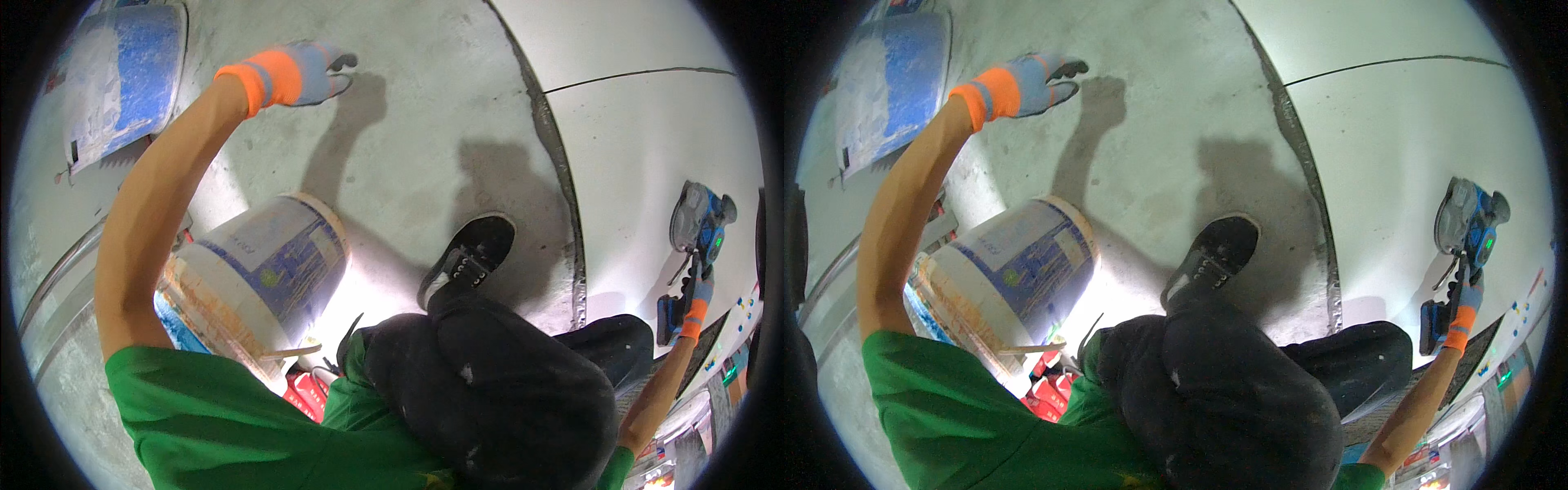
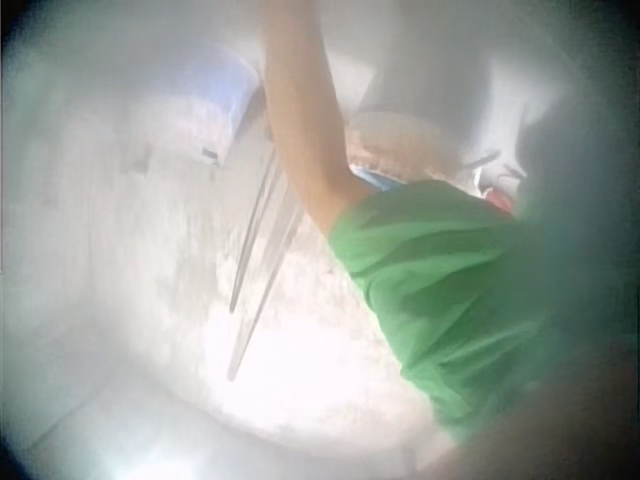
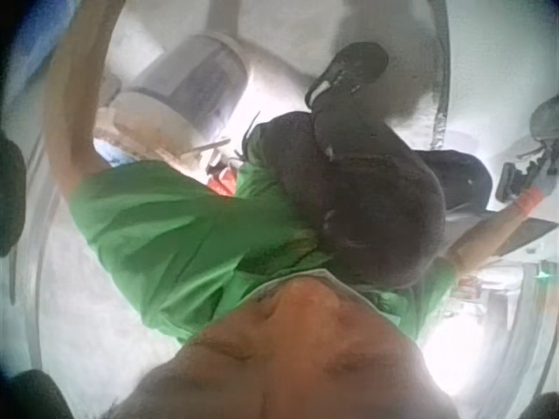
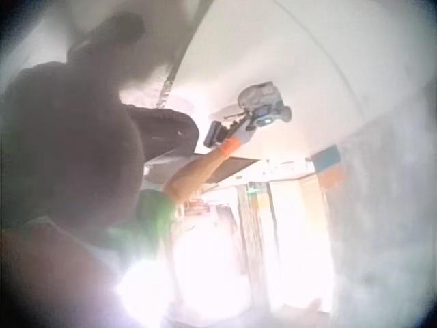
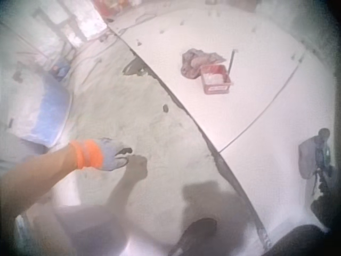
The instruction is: The person kneels on the floor and uses a rubber mallet to tap white floor tiles into place. They then use a power sander to smooth the tile seams and a trowel to apply grout between the tiles.
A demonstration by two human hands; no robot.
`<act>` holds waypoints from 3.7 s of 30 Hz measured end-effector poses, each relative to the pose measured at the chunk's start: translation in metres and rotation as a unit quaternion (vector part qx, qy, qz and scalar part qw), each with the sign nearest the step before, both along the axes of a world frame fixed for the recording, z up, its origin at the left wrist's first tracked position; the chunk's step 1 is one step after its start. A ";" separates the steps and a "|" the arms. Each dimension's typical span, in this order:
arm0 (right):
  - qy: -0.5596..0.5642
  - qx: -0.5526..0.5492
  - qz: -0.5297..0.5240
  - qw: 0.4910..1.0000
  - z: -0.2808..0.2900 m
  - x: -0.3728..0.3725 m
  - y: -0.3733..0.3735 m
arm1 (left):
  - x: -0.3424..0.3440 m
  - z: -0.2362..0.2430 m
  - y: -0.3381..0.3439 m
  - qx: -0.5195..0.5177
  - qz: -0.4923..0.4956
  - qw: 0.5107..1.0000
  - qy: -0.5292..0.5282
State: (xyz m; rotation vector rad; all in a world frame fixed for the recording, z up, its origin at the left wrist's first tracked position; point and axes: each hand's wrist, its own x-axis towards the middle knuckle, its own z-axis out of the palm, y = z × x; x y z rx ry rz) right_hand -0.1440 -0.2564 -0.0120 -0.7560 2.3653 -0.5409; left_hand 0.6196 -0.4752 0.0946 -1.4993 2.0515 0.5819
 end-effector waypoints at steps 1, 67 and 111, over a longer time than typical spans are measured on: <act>-0.007 0.018 -0.034 0.999 0.002 -0.003 0.002 | 0.003 -0.001 -0.001 0.013 -0.002 1.000 -0.012; 0.354 0.089 0.170 0.915 -0.083 -0.140 -0.514 | -0.441 -0.173 -0.264 -0.346 -0.097 0.895 0.262; -0.031 -0.045 0.419 0.906 -0.033 0.374 -0.204 | -0.188 -0.110 0.105 -0.248 0.298 0.798 0.461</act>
